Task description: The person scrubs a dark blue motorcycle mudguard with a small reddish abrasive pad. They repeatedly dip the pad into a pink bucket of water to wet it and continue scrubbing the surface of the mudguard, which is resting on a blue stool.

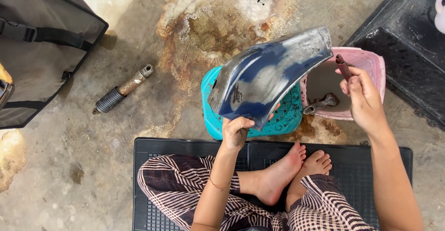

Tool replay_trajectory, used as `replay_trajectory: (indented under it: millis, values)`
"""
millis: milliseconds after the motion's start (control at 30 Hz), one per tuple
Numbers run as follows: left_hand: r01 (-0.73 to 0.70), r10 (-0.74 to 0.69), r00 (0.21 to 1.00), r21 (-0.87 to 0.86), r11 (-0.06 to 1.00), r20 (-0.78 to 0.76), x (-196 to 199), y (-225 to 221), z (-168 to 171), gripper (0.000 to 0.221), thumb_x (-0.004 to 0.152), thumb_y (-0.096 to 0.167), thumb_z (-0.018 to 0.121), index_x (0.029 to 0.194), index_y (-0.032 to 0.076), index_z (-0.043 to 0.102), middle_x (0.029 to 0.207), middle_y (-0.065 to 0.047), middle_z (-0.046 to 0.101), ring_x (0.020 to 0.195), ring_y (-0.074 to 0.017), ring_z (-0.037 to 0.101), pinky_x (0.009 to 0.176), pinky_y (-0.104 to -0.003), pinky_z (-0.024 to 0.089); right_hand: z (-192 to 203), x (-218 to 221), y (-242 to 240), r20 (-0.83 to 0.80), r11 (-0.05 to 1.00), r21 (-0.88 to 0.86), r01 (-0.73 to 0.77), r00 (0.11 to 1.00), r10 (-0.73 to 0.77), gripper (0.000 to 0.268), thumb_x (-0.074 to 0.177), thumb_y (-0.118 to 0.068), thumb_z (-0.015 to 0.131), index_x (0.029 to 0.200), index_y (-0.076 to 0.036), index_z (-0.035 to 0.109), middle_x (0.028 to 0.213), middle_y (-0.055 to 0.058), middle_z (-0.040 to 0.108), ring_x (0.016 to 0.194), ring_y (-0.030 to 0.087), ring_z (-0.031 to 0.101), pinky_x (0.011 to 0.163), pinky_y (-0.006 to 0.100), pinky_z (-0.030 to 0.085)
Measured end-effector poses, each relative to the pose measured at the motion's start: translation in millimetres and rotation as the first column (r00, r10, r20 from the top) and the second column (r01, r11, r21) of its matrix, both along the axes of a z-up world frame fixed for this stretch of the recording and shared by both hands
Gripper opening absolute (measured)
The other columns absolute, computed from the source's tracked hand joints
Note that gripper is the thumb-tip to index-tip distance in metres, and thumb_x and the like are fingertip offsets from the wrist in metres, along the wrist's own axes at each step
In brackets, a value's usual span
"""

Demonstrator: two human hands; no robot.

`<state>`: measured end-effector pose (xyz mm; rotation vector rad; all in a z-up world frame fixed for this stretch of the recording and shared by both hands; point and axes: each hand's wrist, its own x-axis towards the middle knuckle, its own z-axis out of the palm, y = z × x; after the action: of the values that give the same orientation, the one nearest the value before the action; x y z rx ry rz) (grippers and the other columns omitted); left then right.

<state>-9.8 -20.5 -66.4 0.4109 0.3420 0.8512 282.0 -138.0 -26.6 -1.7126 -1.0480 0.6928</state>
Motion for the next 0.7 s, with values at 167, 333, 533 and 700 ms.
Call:
replay_trajectory:
  millis: [167, 333, 533, 700]
  values:
    - [0.077, -0.076, 0.997, 0.015, 0.997, -0.030, -0.6, -14.9, -6.2, 0.077, 0.069, -0.021, 0.047, 0.142, 0.001, 0.040, 0.133, -0.020, 0.055, 0.110, -0.0402, 0.055, 0.090, -0.046, 0.051, 26.3, -42.6, 16.6, 0.404, 0.998, 0.062, -0.028, 0.915, 0.001, 0.027, 0.101, -0.001, 0.068, 0.128, 0.001, 0.070, 0.093, 0.012, 0.071, 0.068, 0.016, 0.055, 0.057, 0.026, 0.041]
    - [0.156, -0.017, 0.948, 0.419, 0.895, -0.317, -2.4, -4.6, 8.0, 0.045, 0.077, -0.028, 0.054, 0.117, -0.009, 0.064, 0.118, -0.021, 0.068, 0.101, -0.0235, 0.067, 0.085, -0.036, 0.063, 15.1, -85.9, 20.9, 0.734, 0.974, 0.212, -0.083, 0.672, -0.103, 0.030, 0.098, -0.012, 0.072, 0.128, -0.015, 0.079, 0.079, 0.002, 0.068, 0.060, 0.016, 0.062, 0.061, 0.025, 0.053]
    - [0.145, -0.148, 0.989, 0.094, 0.985, 0.029, 6.1, -9.6, 16.9, 0.099, 0.063, -0.016, 0.041, 0.158, 0.006, 0.021, 0.146, -0.030, 0.045, 0.125, -0.0622, 0.048, 0.100, -0.060, 0.050, 8.9, -73.0, 39.5, 0.725, 0.919, 0.394, -0.003, 0.615, -0.309, 0.025, 0.103, -0.017, 0.077, 0.127, -0.013, 0.081, 0.071, 0.005, 0.061, 0.062, 0.022, 0.062, 0.056, 0.031, 0.050]
    - [0.221, 0.076, 0.875, 0.534, 0.816, -0.479, -19.1, -9.9, -89.7, 0.027, 0.073, -0.026, 0.057, 0.090, -0.007, 0.066, 0.088, -0.014, 0.068, 0.076, -0.0116, 0.062, 0.071, -0.018, 0.058, 4.3, -64.9, 34.4, 0.720, 0.899, 0.438, 0.022, 0.590, -0.365, 0.022, 0.101, -0.014, 0.077, 0.122, -0.014, 0.085, 0.066, 0.000, 0.057, 0.051, 0.016, 0.056, 0.049, 0.025, 0.046]
